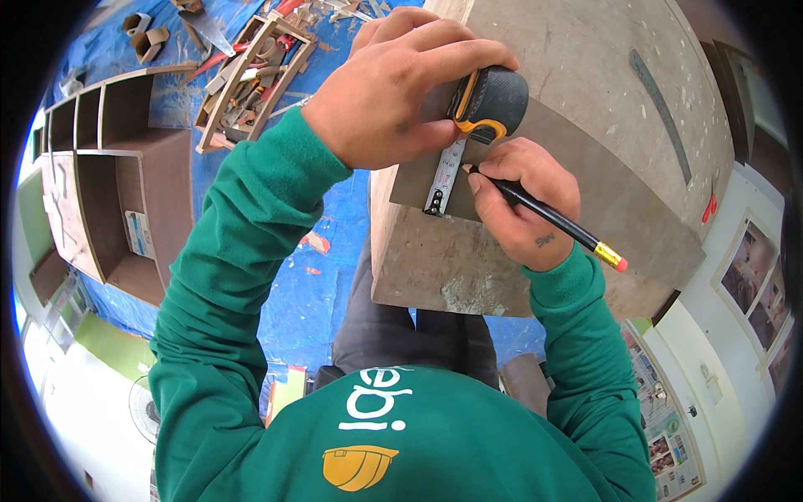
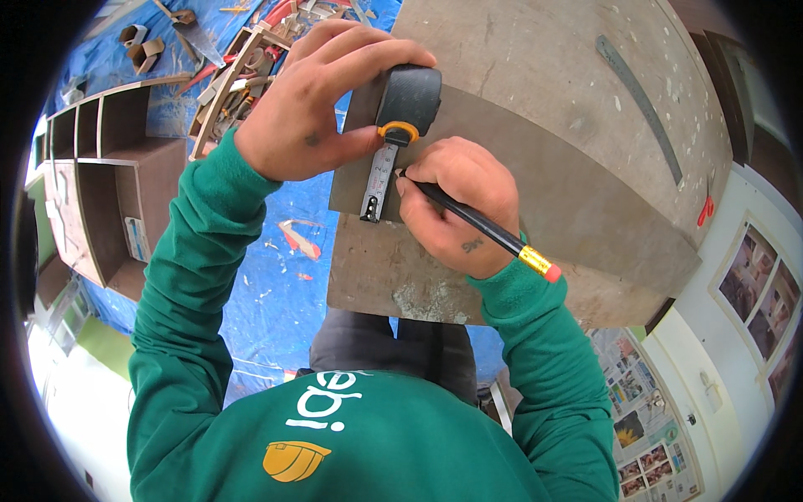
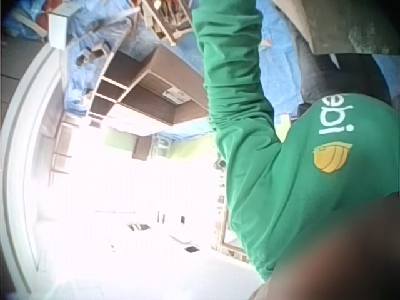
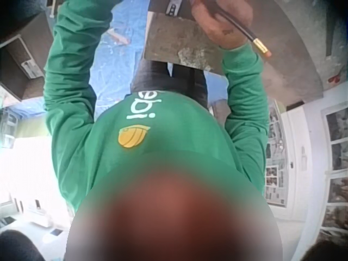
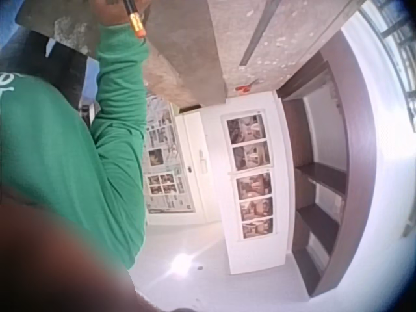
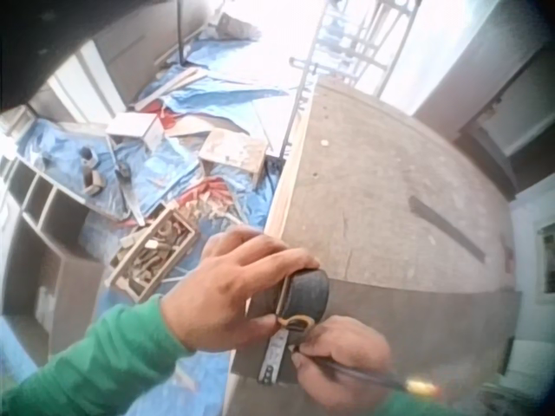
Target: The person uses red-handled scissors to trim a small piece of material on a wooden board, then measures and marks the board with a tape measure and pencil. They walk through the room and pick up a long wooden plank, carrying it across the space.
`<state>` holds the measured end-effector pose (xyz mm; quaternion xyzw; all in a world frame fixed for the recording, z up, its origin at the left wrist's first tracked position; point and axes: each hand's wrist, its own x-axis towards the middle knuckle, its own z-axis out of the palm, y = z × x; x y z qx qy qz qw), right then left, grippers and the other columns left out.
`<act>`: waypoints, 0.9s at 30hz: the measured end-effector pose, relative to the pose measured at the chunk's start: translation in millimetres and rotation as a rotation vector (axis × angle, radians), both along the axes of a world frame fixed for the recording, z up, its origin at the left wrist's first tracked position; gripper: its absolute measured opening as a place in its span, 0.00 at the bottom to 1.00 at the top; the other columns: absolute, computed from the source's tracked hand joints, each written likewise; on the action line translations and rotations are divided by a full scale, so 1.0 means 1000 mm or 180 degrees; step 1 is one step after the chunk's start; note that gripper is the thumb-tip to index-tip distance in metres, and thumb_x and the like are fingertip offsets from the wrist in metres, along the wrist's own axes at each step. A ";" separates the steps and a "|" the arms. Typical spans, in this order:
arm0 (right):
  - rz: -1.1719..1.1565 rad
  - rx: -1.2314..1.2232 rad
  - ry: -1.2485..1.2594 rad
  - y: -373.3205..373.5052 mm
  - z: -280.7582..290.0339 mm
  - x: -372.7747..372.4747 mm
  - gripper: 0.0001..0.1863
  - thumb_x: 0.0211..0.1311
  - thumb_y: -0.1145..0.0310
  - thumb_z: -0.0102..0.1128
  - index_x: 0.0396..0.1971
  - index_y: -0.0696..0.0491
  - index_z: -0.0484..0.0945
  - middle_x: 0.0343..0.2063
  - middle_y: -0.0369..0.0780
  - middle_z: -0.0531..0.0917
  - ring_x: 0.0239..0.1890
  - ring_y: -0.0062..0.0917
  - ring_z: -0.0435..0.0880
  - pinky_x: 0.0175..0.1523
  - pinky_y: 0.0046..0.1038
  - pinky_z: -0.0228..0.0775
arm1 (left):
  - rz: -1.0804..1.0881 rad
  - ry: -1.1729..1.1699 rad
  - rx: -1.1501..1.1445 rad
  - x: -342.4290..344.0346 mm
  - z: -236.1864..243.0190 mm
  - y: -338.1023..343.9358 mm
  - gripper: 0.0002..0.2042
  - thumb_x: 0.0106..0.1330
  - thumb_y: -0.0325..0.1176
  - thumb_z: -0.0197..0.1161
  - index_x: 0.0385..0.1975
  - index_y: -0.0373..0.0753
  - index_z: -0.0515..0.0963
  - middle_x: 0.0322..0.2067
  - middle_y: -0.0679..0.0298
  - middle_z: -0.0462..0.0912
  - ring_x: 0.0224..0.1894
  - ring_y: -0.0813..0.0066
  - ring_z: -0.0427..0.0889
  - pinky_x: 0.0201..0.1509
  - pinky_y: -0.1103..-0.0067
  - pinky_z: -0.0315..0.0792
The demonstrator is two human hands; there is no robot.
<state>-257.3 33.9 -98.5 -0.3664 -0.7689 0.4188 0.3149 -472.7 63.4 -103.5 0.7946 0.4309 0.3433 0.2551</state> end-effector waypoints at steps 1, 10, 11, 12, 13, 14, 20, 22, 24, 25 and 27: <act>-0.0018 -0.0003 0.0016 0.000 0.000 0.000 0.10 0.41 0.83 0.64 0.25 0.56 0.74 0.22 0.43 0.77 0.25 0.38 0.77 0.31 0.35 0.69 | -0.0011 0.0003 0.0002 0.000 0.001 0.000 0.33 0.41 0.25 0.70 0.54 0.48 0.75 0.46 0.65 0.78 0.52 0.58 0.71 0.60 0.66 0.64; -0.0011 0.0080 0.0073 0.001 -0.002 0.001 0.11 0.39 0.84 0.64 0.24 0.56 0.74 0.21 0.43 0.76 0.24 0.39 0.76 0.30 0.35 0.68 | -0.0096 -0.0015 -0.0023 0.000 0.002 0.002 0.33 0.40 0.25 0.69 0.55 0.45 0.75 0.47 0.64 0.77 0.54 0.59 0.71 0.62 0.66 0.62; 0.0001 0.0094 0.0063 0.002 -0.001 0.000 0.11 0.39 0.84 0.64 0.24 0.56 0.74 0.20 0.43 0.76 0.24 0.39 0.76 0.30 0.35 0.68 | -0.0105 -0.0023 -0.0038 0.000 0.002 0.002 0.33 0.40 0.25 0.69 0.55 0.45 0.75 0.47 0.64 0.77 0.54 0.59 0.71 0.62 0.66 0.62; 0.0012 0.0108 0.0052 0.002 -0.001 0.000 0.11 0.39 0.84 0.64 0.24 0.56 0.74 0.20 0.43 0.76 0.24 0.39 0.76 0.30 0.35 0.68 | -0.0105 -0.0017 -0.0027 0.000 0.002 0.002 0.33 0.40 0.25 0.69 0.55 0.45 0.75 0.47 0.64 0.77 0.54 0.59 0.71 0.62 0.66 0.62; 0.0006 0.0099 0.0060 0.002 -0.001 0.000 0.11 0.39 0.84 0.64 0.24 0.56 0.74 0.20 0.43 0.76 0.24 0.39 0.77 0.30 0.35 0.68 | -0.0102 -0.0012 -0.0017 0.000 0.002 0.001 0.34 0.40 0.25 0.69 0.55 0.45 0.75 0.47 0.63 0.77 0.54 0.59 0.71 0.62 0.66 0.61; -0.0001 0.0090 0.0068 0.001 -0.001 0.000 0.11 0.39 0.84 0.64 0.24 0.56 0.74 0.20 0.43 0.76 0.24 0.39 0.77 0.29 0.35 0.68 | -0.0100 -0.0006 -0.0007 -0.001 0.001 0.001 0.34 0.40 0.25 0.69 0.55 0.45 0.75 0.47 0.63 0.77 0.55 0.59 0.71 0.62 0.66 0.61; -0.0027 0.0149 0.0082 0.002 0.000 -0.001 0.12 0.38 0.84 0.64 0.24 0.56 0.74 0.20 0.43 0.76 0.23 0.39 0.77 0.29 0.36 0.68 | -0.0088 -0.0006 0.0007 0.000 0.000 0.001 0.34 0.39 0.24 0.70 0.55 0.45 0.75 0.48 0.63 0.77 0.55 0.59 0.72 0.62 0.66 0.62; -0.0018 0.0179 0.0106 0.002 -0.001 -0.001 0.12 0.38 0.84 0.64 0.24 0.56 0.74 0.20 0.43 0.76 0.23 0.39 0.77 0.29 0.36 0.68 | -0.0097 0.0023 0.0002 -0.001 0.001 0.001 0.35 0.39 0.24 0.70 0.55 0.45 0.75 0.49 0.63 0.78 0.55 0.59 0.72 0.62 0.66 0.62; -0.0021 0.0146 0.0122 0.001 -0.001 -0.001 0.12 0.38 0.84 0.64 0.24 0.56 0.74 0.20 0.43 0.76 0.23 0.39 0.77 0.29 0.36 0.68 | -0.0102 0.0032 0.0001 -0.001 0.001 0.001 0.35 0.38 0.24 0.70 0.55 0.44 0.75 0.49 0.62 0.78 0.55 0.59 0.72 0.62 0.66 0.62; -0.0014 0.0131 0.0107 0.001 -0.001 0.000 0.12 0.38 0.84 0.64 0.24 0.56 0.74 0.20 0.43 0.76 0.23 0.39 0.77 0.29 0.36 0.68 | -0.0098 0.0030 0.0001 -0.001 0.000 0.001 0.35 0.38 0.24 0.70 0.55 0.44 0.75 0.49 0.62 0.78 0.55 0.59 0.72 0.62 0.66 0.62; 0.0000 0.0101 0.0078 0.001 -0.001 0.001 0.12 0.38 0.84 0.64 0.24 0.56 0.74 0.20 0.43 0.76 0.23 0.39 0.76 0.29 0.36 0.67 | -0.0092 0.0023 0.0005 -0.001 0.000 0.001 0.35 0.38 0.24 0.70 0.55 0.44 0.75 0.49 0.62 0.78 0.55 0.59 0.72 0.62 0.67 0.63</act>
